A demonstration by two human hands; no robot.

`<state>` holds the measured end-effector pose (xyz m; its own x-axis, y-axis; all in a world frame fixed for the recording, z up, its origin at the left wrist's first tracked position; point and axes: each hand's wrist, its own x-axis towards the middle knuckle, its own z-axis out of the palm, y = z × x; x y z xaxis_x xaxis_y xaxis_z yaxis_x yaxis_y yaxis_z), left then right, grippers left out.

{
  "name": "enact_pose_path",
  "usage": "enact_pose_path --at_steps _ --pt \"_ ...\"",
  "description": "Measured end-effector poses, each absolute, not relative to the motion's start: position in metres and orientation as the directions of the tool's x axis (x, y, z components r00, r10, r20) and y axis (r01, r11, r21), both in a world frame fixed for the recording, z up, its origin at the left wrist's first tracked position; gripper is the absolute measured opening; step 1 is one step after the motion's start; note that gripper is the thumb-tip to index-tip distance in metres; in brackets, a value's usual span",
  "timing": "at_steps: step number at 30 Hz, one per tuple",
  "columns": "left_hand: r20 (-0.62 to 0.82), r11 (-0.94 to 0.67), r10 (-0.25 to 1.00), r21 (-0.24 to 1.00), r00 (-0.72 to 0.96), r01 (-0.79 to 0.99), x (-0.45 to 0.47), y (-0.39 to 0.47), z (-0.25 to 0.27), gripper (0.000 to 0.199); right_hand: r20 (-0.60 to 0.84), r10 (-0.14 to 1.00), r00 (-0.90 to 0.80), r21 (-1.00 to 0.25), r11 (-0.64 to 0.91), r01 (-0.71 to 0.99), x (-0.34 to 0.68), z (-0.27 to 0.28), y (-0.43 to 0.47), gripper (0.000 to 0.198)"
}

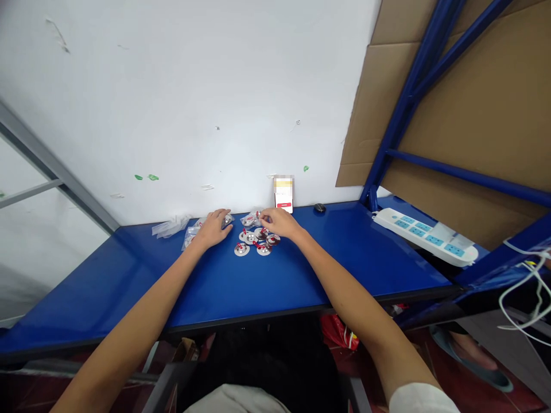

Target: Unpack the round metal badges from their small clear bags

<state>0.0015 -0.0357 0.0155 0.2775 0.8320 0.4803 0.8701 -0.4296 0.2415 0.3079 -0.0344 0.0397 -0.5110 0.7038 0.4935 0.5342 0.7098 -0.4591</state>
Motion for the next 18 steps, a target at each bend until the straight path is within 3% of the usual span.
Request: enact_pose_path --at_steps 6,10,13,18 --pt "0.384 -0.121 0.921 0.105 0.072 0.987 0.009 -0.037 0.014 0.045 0.493 0.715 -0.495 -0.455 0.697 0.554 0.307 0.040 -0.036 0.015" --pt "0.324 -0.072 0.944 0.022 0.061 0.997 0.005 -0.037 0.022 0.039 0.504 0.717 -0.482 -0.439 0.693 0.572 0.305 0.043 -0.039 0.014" --pt "0.325 -0.090 0.945 0.130 0.043 0.987 0.003 -0.035 0.025 0.037 0.521 0.716 -0.465 -0.432 0.690 0.580 0.303 0.044 -0.040 0.013" --pt "0.307 -0.123 0.951 0.470 -0.031 0.874 0.005 -0.033 0.029 0.023 0.554 0.704 -0.444 -0.456 0.703 0.546 0.300 0.045 -0.042 0.012"
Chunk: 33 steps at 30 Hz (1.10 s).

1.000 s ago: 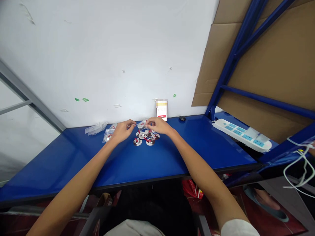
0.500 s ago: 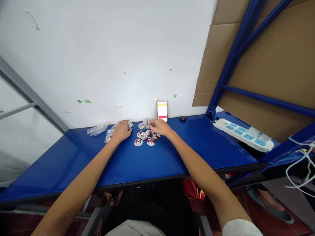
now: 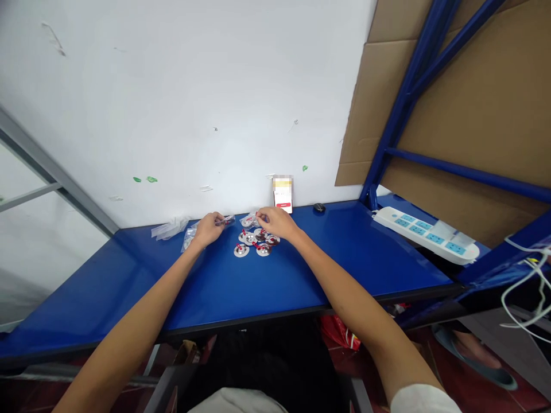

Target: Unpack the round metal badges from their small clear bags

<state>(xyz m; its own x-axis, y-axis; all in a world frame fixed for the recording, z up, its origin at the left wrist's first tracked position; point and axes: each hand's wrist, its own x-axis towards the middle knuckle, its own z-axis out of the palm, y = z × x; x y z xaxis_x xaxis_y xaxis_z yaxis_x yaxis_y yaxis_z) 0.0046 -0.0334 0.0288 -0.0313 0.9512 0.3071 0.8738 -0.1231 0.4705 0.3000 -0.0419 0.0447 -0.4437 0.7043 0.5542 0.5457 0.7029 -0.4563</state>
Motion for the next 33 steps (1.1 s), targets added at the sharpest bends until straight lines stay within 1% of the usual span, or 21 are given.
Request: enact_pose_path --at_steps 2,4,5,6,7,9,11,12,15,18,20,23,26,29,31,33 --pt "0.281 -0.140 0.957 0.660 -0.070 0.738 0.008 -0.036 0.032 0.015 0.543 0.711 -0.447 -0.502 0.701 0.506 0.296 0.044 -0.044 0.013" --pt "0.202 -0.141 0.977 0.866 -0.076 0.480 0.014 -0.041 0.036 0.010 0.524 0.720 -0.455 -0.578 0.693 0.431 0.290 0.043 -0.047 0.015" --pt "0.161 -0.133 0.985 0.935 -0.059 0.328 0.017 -0.044 0.039 0.008 0.516 0.726 -0.454 -0.618 0.683 0.389 0.285 0.041 -0.048 0.016" --pt "0.127 -0.118 0.991 0.976 -0.037 0.185 0.021 -0.047 0.041 0.008 0.510 0.734 -0.448 -0.655 0.669 0.351 0.281 0.040 -0.049 0.019" --pt "0.104 -0.103 0.994 0.993 -0.014 0.063 0.025 -0.050 0.043 0.008 0.505 0.746 -0.433 -0.688 0.652 0.320 0.276 0.038 -0.050 0.023" --pt "0.083 -0.079 0.996 0.989 0.029 -0.128 0.033 -0.056 0.048 0.010 0.487 0.784 -0.385 -0.750 0.601 0.275 0.268 0.034 -0.050 0.035" --pt "0.076 -0.053 0.994 0.963 0.078 -0.266 0.042 -0.063 0.052 0.010 0.467 0.818 -0.336 -0.801 0.553 0.230 0.262 0.031 -0.050 0.044" --pt "0.071 -0.035 0.992 0.949 0.106 -0.313 0.047 -0.066 0.054 0.012 0.459 0.826 -0.327 -0.818 0.537 0.208 0.260 0.030 -0.050 0.043" --pt "0.069 0.020 0.975 0.917 0.209 -0.399 0.060 -0.074 0.059 0.016 0.459 0.835 -0.304 -0.847 0.515 0.134 0.257 0.033 -0.050 0.035" --pt "0.069 0.088 0.947 0.884 0.315 -0.459 0.068 -0.079 0.059 0.011 0.454 0.854 -0.254 -0.879 0.476 0.029 0.259 0.038 -0.052 0.036" --pt "0.049 0.125 0.931 0.889 0.361 -0.441 0.069 -0.079 0.056 0.015 0.433 0.868 -0.243 -0.899 0.434 -0.052 0.261 0.042 -0.053 0.039" --pt "0.046 0.079 0.936 0.939 0.349 -0.336 0.066 -0.077 0.051 0.027 0.370 0.889 -0.270 -0.929 0.343 -0.142 0.267 0.046 -0.050 0.049" --pt "0.076 0.003 0.964 0.956 0.256 -0.294 0.065 -0.076 0.047 0.028 0.332 0.891 -0.308 -0.941 0.290 -0.175 0.271 0.047 -0.047 0.058" --pt "0.126 -0.052 0.970 0.944 0.210 -0.325 0.068 -0.077 0.047 0.028 0.344 0.886 -0.309 -0.937 0.307 -0.164 0.270 0.046 -0.047 0.047" --pt "0.146 -0.060 0.956 0.945 0.254 -0.320 0.070 -0.079 0.049 0.031 0.340 0.891 -0.301 -0.940 0.311 -0.141 0.268 0.045 -0.049 0.042" --pt "0.145 -0.041 0.942 0.944 0.301 -0.327 0.070 -0.081 0.052 0.034 0.333 0.903 -0.270 -0.942 0.305 -0.140 0.267 0.046 -0.051 0.044"
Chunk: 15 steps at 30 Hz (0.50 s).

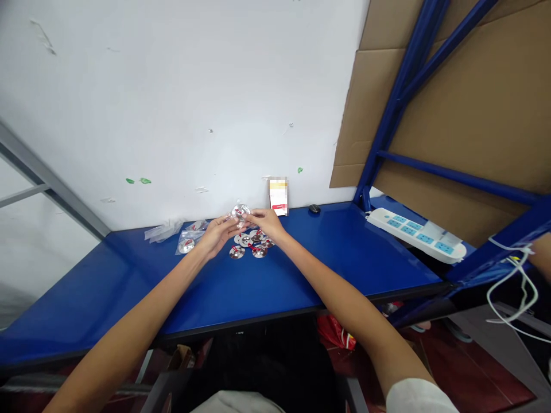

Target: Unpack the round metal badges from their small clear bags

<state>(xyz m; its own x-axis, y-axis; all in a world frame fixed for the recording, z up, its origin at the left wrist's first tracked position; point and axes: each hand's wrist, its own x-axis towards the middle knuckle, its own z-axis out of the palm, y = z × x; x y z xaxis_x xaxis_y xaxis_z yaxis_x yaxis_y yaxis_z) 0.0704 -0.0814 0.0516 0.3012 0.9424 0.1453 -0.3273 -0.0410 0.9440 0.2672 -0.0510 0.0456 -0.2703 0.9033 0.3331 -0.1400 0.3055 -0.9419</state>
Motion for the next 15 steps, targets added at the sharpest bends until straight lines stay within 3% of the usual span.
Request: enact_pose_path --at_steps 6,9,15 --pt "0.091 0.081 0.939 0.878 0.331 -0.471 0.066 -0.086 0.061 0.043 0.300 0.892 -0.338 -0.951 0.252 -0.179 0.287 0.059 -0.047 0.047" --pt "0.051 0.123 0.933 0.885 0.357 -0.448 0.069 -0.089 0.061 0.048 0.294 0.899 -0.325 -0.956 0.275 -0.103 0.297 0.062 -0.042 0.046" --pt "-0.025 0.228 0.886 0.893 0.463 -0.388 0.079 -0.093 0.054 0.040 0.364 0.904 -0.225 -0.928 0.374 0.001 0.300 0.066 -0.041 0.041"
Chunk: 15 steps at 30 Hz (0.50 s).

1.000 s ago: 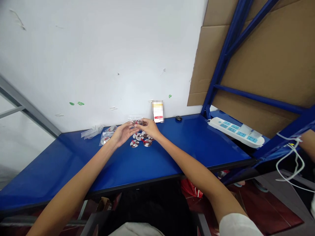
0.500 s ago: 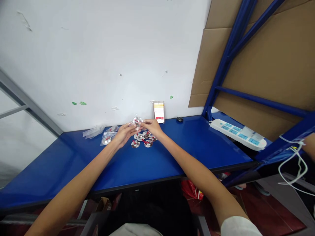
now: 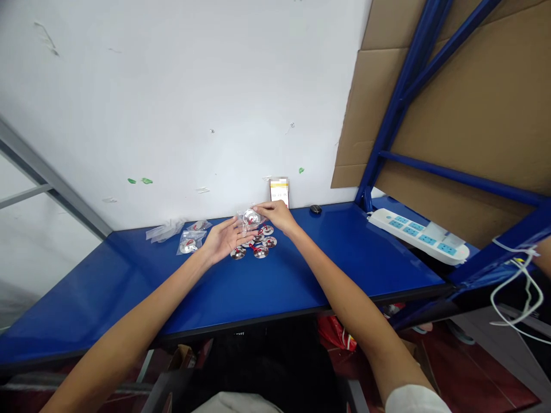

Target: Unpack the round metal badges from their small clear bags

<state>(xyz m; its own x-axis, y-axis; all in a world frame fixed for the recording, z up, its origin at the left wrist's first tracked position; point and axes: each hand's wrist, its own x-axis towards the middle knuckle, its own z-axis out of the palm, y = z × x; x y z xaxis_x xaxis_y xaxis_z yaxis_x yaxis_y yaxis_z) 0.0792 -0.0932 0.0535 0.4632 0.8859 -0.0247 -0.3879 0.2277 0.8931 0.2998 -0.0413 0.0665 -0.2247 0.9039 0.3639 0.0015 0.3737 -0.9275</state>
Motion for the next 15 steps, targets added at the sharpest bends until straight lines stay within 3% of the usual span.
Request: enact_pose_path --at_steps 6,10,15 --pt "-0.021 0.237 0.890 0.875 0.456 -0.422 0.081 -0.093 0.049 0.026 0.584 0.777 -0.235 -0.753 0.627 0.199 0.297 0.089 -0.063 0.030" --pt "-0.014 0.223 0.903 0.870 0.429 -0.440 0.081 -0.092 0.047 0.022 0.609 0.758 -0.235 -0.724 0.651 0.226 0.289 0.088 -0.071 0.031" --pt "0.003 0.170 0.926 0.889 0.377 -0.425 0.080 -0.090 0.045 0.015 0.636 0.769 -0.070 -0.745 0.635 0.204 0.288 0.083 -0.065 0.036"
